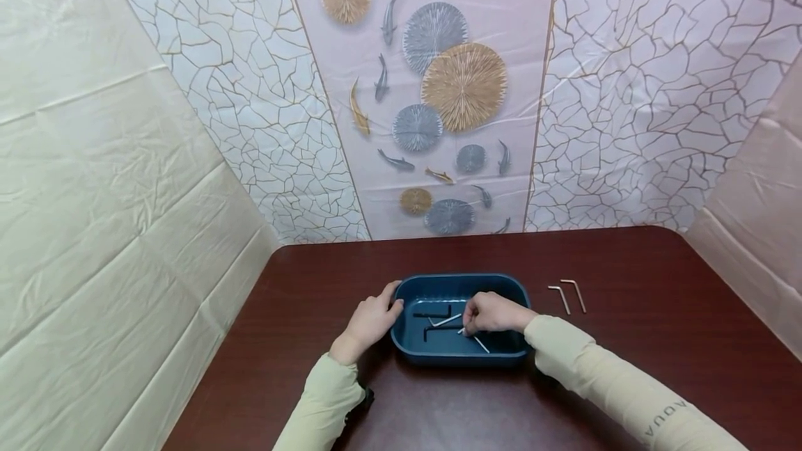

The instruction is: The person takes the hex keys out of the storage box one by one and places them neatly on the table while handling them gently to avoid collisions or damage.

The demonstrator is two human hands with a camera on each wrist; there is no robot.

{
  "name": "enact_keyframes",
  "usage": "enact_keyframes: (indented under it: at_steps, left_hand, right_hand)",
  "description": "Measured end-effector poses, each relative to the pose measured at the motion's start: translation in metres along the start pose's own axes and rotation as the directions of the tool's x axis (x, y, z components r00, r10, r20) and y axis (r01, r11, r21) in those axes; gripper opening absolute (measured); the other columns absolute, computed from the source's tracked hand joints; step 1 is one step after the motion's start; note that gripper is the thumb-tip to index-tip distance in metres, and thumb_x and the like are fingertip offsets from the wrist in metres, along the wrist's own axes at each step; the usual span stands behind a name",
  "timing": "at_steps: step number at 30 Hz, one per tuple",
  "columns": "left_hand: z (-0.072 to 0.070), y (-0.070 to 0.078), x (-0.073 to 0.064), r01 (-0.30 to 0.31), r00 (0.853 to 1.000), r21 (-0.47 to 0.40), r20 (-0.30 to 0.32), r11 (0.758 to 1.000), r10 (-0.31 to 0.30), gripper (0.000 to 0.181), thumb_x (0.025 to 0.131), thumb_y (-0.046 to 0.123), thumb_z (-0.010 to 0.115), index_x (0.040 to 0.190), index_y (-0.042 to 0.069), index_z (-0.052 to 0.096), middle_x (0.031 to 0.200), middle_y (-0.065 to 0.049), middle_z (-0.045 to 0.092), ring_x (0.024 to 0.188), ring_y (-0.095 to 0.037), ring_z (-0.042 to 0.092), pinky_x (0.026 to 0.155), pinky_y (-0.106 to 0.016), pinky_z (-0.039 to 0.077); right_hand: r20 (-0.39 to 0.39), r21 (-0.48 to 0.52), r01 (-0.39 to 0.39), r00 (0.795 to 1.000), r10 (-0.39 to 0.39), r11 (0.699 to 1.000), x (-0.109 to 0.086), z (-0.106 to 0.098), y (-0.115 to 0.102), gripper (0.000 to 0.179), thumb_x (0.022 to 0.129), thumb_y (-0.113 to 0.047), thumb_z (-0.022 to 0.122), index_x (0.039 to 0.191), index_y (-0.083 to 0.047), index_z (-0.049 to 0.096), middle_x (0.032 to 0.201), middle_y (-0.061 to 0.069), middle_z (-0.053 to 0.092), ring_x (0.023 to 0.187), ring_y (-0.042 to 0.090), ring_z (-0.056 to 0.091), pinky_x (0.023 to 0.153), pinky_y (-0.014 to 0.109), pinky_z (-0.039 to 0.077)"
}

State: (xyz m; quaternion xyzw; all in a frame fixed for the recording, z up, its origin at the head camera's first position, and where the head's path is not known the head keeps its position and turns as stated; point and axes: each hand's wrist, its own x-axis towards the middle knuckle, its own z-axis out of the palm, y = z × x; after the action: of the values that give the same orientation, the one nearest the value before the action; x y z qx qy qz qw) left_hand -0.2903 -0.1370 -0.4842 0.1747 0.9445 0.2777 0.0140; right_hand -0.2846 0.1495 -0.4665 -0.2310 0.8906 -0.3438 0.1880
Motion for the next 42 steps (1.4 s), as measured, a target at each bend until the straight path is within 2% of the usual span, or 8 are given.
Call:
enact_keyframes:
  at_steps: [7,15,25,36,42]
  left_hand:
    - [0.000,0.000,-0.001,-0.003,1.000,-0.001,-0.005,1.000,0.003,0.047,0.106,0.032,0.046,0.150,0.014,0.044,0.054,0.001,0.045,0.042,-0.017,0.045,0.045,-0.030,0.036]
    - [0.000,0.000,-0.002,-0.005,1.000,-0.015,-0.005,1.000,0.005,0.046,0.106,0.031,0.047,0.149,0.014,0.044,0.054,0.001,0.044,0.042,-0.017,0.045,0.045,-0.030,0.036]
    - [0.000,0.003,-0.002,0.003,1.000,-0.005,-0.002,1.000,-0.003,0.047,0.106,0.030,0.047,0.149,0.012,0.044,0.054,0.000,0.046,0.043,-0.017,0.046,0.045,-0.030,0.037]
    - [0.000,0.003,-0.001,-0.025,0.999,0.040,-0.022,0.999,0.026,0.045,0.106,0.028,0.049,0.148,0.014,0.046,0.055,0.002,0.044,0.044,-0.015,0.043,0.047,-0.030,0.035]
    - [0.000,0.002,-0.001,-0.010,1.000,0.001,0.001,1.000,0.010,0.047,0.107,0.030,0.047,0.150,0.014,0.043,0.052,0.002,0.043,0.040,-0.016,0.041,0.044,-0.029,0.033]
  right_hand:
    - [0.012,0.057,0.013,1.000,-0.013,0.998,-0.004,-0.003,0.002,0.008,0.091,-0.010,0.074,0.087,-0.004,0.070,0.077,0.000,0.065,0.065,0.014,0.055,0.064,0.031,0.046]
    - [0.035,0.154,0.014,0.999,-0.019,0.988,-0.005,-0.005,-0.001,0.006,0.092,-0.006,0.070,0.091,0.000,0.068,0.080,0.007,0.069,0.072,0.021,0.063,0.072,0.040,0.056]
    - [0.041,0.235,-0.002,0.999,-0.008,0.972,-0.004,-0.007,-0.003,0.004,0.095,-0.003,0.065,0.095,0.000,0.066,0.085,0.013,0.068,0.074,0.025,0.065,0.069,0.040,0.059]
    - [-0.005,0.229,0.047,0.999,-0.047,0.972,-0.003,-0.016,-0.005,0.006,0.097,-0.007,0.065,0.098,-0.001,0.066,0.091,0.015,0.069,0.076,0.022,0.066,0.068,0.040,0.059]
    - [-0.077,0.197,0.064,0.996,-0.049,0.978,-0.004,-0.028,-0.006,0.009,0.097,-0.010,0.067,0.098,-0.002,0.068,0.091,0.015,0.069,0.077,0.022,0.065,0.067,0.040,0.058]
